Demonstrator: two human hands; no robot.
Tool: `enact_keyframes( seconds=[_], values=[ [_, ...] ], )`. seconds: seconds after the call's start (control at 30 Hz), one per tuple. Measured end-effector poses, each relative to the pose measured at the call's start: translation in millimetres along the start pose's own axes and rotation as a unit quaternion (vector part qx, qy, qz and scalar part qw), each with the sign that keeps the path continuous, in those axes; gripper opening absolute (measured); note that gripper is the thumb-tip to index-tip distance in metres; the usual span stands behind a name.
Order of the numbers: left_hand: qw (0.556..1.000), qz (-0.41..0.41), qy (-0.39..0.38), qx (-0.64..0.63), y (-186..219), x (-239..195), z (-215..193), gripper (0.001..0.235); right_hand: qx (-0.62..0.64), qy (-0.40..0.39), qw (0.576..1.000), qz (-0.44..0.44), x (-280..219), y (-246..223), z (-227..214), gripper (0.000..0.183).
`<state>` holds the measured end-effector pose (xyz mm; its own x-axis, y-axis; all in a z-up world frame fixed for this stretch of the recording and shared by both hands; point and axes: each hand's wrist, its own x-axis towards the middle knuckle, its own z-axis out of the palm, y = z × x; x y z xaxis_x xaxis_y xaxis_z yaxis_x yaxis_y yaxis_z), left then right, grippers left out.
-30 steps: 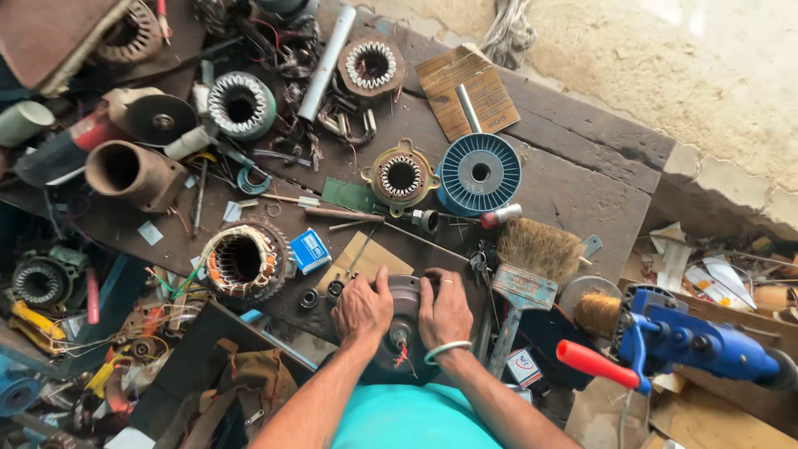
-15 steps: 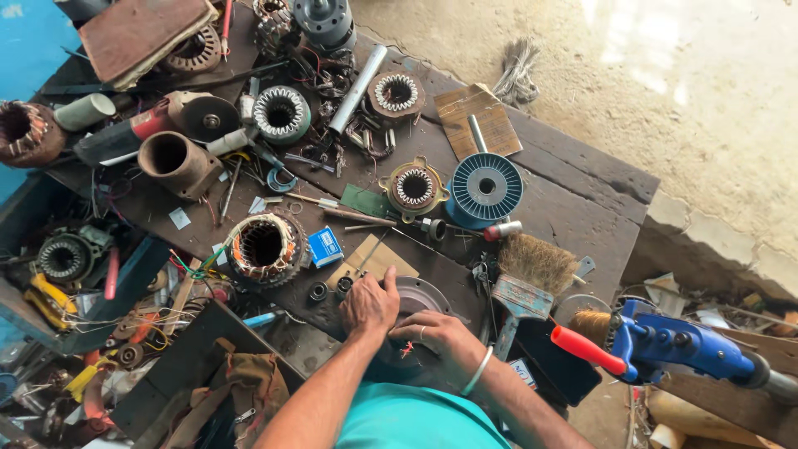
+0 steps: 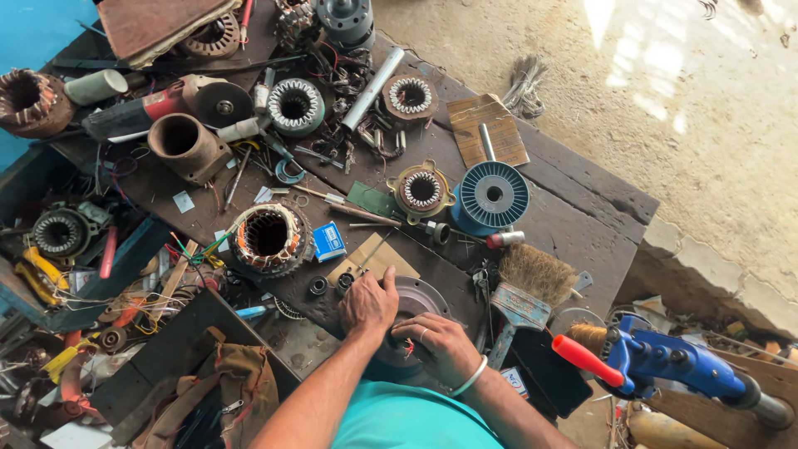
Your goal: The person is repairing an electric motor by hand, using a screwdriver to adjust internal components. They manipulate the motor housing and wires, occasionally using a hammer to tap parts into place.
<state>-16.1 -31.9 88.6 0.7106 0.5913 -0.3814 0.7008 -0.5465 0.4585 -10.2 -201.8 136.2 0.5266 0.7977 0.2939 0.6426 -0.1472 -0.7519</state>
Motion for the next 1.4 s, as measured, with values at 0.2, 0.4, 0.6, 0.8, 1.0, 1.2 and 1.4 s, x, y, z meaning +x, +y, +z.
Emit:
enact_keyframes(
  seconds=[0.2,0.4,0.6,0.8,1.0,1.2,1.4],
  values=[
    [0.993,0.048,0.057,-0.091,-22.0,12.3,3.5,0.047,0.048,-0.013,0.999,0.017,6.6,-8.5,-9.1,0.037],
    [0.980,0.071,0.080,-0.170,-82.2,16.8,-26.2,0.031,0.031,0.046,0.989,0.135,21.9,15.7,-35.0,0.043],
    [0.989,0.003,-0.012,-0.150,-114.4,1.1,-23.1,0.028,-0.089,0.002,0.951,0.297,87.7,67.9,-14.4,0.014],
    [0.985,-0.004,0.002,-0.175,-120.3,-13.2,-3.4,0.027,-0.209,-0.177,0.893,0.358,149.6,74.6,37.5,0.024],
    [0.979,-0.051,-0.008,-0.195,-130.2,-13.5,-17.4,0.027,-0.241,-0.192,0.888,0.342,156.2,83.0,62.2,0.022],
    [0.973,-0.010,0.015,-0.229,-120.1,-0.5,-38.2,0.026,-0.067,-0.091,0.922,0.371,135.8,110.8,17.9,0.024],
    [0.967,0.127,0.023,-0.218,-79.3,31.6,-18.5,0.027,0.049,-0.014,0.955,0.291,88.4,103.2,-25.4,0.027]
  ],
)
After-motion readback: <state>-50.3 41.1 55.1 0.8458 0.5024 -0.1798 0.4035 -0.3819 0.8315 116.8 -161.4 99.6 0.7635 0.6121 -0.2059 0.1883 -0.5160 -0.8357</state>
